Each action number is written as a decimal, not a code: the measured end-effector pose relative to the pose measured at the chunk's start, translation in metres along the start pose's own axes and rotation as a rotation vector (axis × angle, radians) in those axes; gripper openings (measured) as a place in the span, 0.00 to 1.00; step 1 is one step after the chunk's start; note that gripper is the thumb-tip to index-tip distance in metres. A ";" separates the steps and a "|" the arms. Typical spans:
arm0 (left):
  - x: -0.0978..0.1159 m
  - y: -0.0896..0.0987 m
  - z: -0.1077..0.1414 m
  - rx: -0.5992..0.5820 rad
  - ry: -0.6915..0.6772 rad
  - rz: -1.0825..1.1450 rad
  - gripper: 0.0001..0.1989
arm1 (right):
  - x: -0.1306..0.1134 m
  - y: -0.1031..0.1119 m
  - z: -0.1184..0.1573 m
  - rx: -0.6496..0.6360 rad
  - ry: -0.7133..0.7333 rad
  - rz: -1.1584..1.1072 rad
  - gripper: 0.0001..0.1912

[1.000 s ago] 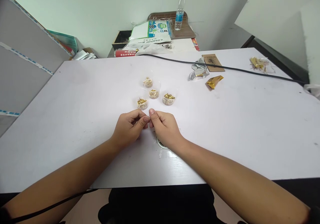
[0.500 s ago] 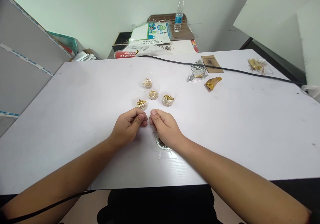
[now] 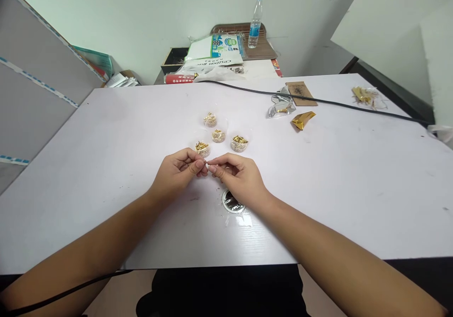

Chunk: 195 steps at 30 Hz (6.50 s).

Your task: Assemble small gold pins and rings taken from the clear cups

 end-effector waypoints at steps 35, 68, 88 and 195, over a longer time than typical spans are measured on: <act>0.004 -0.007 0.002 -0.181 -0.078 -0.007 0.14 | -0.007 0.001 0.005 0.033 0.156 0.121 0.08; 0.006 -0.009 0.002 -0.205 -0.080 0.004 0.14 | -0.005 -0.001 0.006 0.002 0.190 0.083 0.09; 0.011 -0.016 0.008 -0.063 -0.269 -0.523 0.08 | 0.001 -0.011 0.006 -0.025 0.232 0.160 0.08; 0.008 -0.008 0.005 -0.164 -0.190 -0.660 0.11 | -0.002 0.006 -0.003 -0.398 0.057 0.362 0.12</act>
Point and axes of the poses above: each hand's wrist, its own z-axis away from the middle knuckle, its own y-axis out of the back of the hand, x = y × z, the point moved 4 cm from there along -z, towards the middle knuckle, and after that the axes turned 15 degrees about -x, right-handed, at the moved point
